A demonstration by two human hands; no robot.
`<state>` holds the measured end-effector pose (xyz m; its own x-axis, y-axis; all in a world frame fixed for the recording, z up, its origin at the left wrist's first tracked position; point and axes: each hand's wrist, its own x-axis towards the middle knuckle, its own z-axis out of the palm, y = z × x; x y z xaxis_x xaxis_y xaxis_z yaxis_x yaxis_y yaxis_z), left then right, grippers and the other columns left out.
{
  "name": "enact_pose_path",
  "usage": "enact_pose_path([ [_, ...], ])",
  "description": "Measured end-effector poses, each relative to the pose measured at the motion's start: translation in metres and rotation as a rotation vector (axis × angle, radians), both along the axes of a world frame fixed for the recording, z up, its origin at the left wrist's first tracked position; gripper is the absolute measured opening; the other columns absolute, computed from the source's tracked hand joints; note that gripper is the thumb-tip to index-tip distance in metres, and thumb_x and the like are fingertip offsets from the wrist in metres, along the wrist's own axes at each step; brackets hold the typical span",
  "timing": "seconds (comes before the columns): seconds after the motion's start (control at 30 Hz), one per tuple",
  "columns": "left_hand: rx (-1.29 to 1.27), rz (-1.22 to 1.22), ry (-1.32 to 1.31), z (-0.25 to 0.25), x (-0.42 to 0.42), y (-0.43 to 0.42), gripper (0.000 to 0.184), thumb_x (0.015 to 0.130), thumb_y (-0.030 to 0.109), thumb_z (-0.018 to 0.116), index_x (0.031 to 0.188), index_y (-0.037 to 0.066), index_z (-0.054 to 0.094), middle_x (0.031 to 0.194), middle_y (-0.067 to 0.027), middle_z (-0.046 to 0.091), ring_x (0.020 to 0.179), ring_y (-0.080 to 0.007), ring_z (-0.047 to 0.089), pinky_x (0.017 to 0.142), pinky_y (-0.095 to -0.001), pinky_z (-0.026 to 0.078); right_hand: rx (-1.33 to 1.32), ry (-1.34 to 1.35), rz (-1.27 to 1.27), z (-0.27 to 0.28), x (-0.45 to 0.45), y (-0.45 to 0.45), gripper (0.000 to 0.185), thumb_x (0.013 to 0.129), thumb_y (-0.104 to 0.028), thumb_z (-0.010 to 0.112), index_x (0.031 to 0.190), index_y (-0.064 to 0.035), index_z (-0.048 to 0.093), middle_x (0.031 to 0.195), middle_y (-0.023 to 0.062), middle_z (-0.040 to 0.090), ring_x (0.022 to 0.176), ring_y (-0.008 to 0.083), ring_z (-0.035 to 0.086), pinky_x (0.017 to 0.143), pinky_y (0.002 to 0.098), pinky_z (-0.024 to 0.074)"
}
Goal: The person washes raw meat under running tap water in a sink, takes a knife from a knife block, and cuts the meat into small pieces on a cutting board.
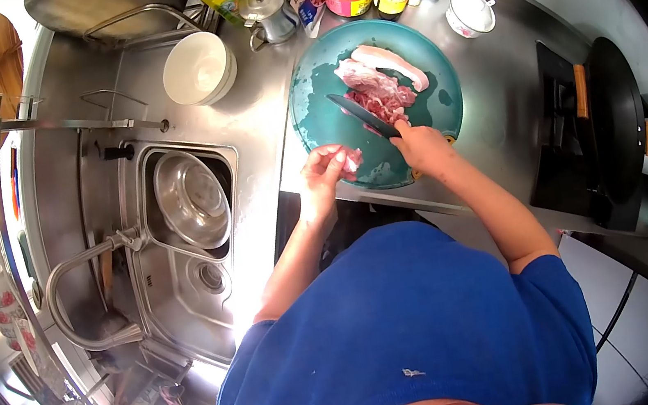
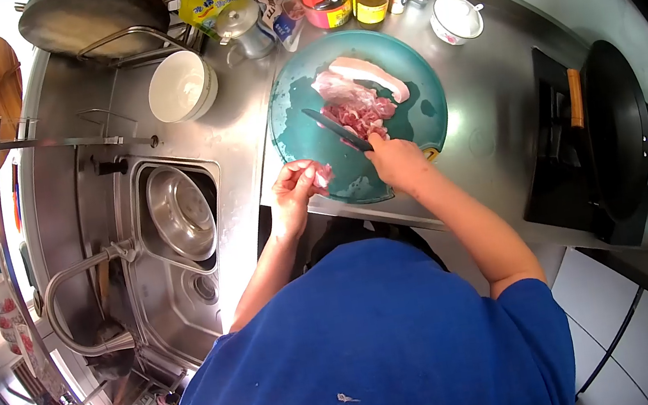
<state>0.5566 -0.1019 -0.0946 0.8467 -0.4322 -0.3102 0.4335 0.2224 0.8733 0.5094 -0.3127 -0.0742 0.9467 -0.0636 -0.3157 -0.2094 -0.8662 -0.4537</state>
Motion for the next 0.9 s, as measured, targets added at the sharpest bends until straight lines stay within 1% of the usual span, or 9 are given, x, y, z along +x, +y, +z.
enact_pose_path([
  [0.07,0.031,-0.020,0.125,-0.004,-0.001,-0.008,0.021,0.090,0.008,0.058,0.110,0.003,0.053,0.085,-0.0101,0.063,0.079,-0.0191,0.064,0.066,-0.0301,0.053,-0.017,0.010,-0.020,0.004,-0.011,-0.005,0.022,0.090,-0.024,0.051,0.092,-0.0023,0.047,0.072,0.0208,0.063,0.072,0.0412,0.062,0.066,0.0509,0.0476],
  [0.13,0.827,-0.151,-0.306,-0.017,-0.003,-0.009,0.024,0.089,0.014,0.060,0.110,0.004,0.053,0.081,-0.0115,0.062,0.070,-0.0188,0.062,0.059,-0.0310,0.050,0.023,-0.010,0.002,0.007,-0.024,-0.004,0.022,0.090,-0.023,0.051,0.091,-0.0024,0.046,0.070,0.0212,0.062,0.071,0.0415,0.061,0.065,0.0504,0.0477],
  [0.17,0.883,-0.132,-0.430,-0.021,-0.009,-0.005,0.026,0.083,0.012,0.066,0.106,0.005,0.056,0.087,-0.0141,0.061,0.070,-0.0223,0.060,0.060,-0.0327,0.049,0.023,-0.012,-0.004,0.011,-0.030,-0.003,0.022,0.090,-0.023,0.051,0.091,-0.0024,0.046,0.070,0.0212,0.062,0.071,0.0415,0.061,0.065,0.0504,0.0477],
  [0.2,0.884,-0.138,-0.426,-0.025,-0.010,-0.002,0.026,0.083,0.012,0.066,0.106,0.005,0.056,0.087,-0.0141,0.061,0.070,-0.0223,0.060,0.060,-0.0327,0.049,0.012,0.011,-0.002,0.019,-0.038,-0.001,0.021,0.090,-0.023,0.052,0.090,-0.0027,0.045,0.069,0.0205,0.062,0.070,0.0406,0.062,0.064,0.0495,0.0479],
  [0.27,0.809,-0.064,-1.049,-0.033,-0.015,0.008,0.028,0.075,0.006,0.070,0.101,0.004,0.058,0.096,-0.0143,0.060,0.079,-0.0285,0.059,0.068,-0.0352,0.049,0.009,0.042,0.008,0.024,-0.053,0.004,0.020,0.090,-0.022,0.052,0.090,-0.0030,0.045,0.067,0.0198,0.062,0.070,0.0396,0.062,0.063,0.0487,0.0481],
  [0.3,0.790,-0.082,-1.141,-0.030,-0.015,0.006,0.031,0.069,0.003,0.072,0.098,0.003,0.060,0.103,-0.0136,0.057,0.089,-0.0318,0.057,0.076,-0.0370,0.048,-0.025,0.060,0.042,0.024,-0.059,0.005,0.020,0.090,-0.022,0.052,0.089,-0.0034,0.045,0.067,0.0190,0.062,0.069,0.0383,0.063,0.062,0.0476,0.0484],
  [0.4,0.712,-0.086,-1.223,-0.024,-0.015,-0.010,0.033,0.069,0.002,0.070,0.100,0.001,0.060,0.102,-0.0130,0.058,0.090,-0.0323,0.056,0.081,-0.0386,0.046,-0.079,0.072,0.100,0.024,-0.068,0.005,0.017,0.089,-0.020,0.051,0.089,-0.0042,0.045,0.068,0.0177,0.063,0.068,0.0356,0.064,0.061,0.0457,0.0489],
  [0.77,0.706,-0.068,-1.291,-0.047,-0.011,-0.014,0.024,0.068,-0.003,0.064,0.091,0.004,0.066,0.102,-0.0069,0.062,0.092,-0.0245,0.060,0.074,-0.0320,0.052,-0.118,0.180,0.256,0.028,-0.045,0.005,0.013,0.079,-0.003,0.050,0.090,-0.0027,0.044,0.077,0.0189,0.064,0.073,0.0336,0.065,0.061,0.0434,0.0503],
  [0.9,0.709,-0.104,-1.217,-0.054,-0.013,-0.011,0.025,0.068,-0.003,0.063,0.092,0.003,0.065,0.102,-0.0076,0.062,0.092,-0.0254,0.060,0.075,-0.0326,0.052,-0.032,-0.083,0.285,-0.009,0.011,0.045,0.013,0.078,-0.002,0.050,0.091,-0.0012,0.046,0.073,0.0187,0.063,0.069,0.0349,0.065,0.060,0.0439,0.0512],
])
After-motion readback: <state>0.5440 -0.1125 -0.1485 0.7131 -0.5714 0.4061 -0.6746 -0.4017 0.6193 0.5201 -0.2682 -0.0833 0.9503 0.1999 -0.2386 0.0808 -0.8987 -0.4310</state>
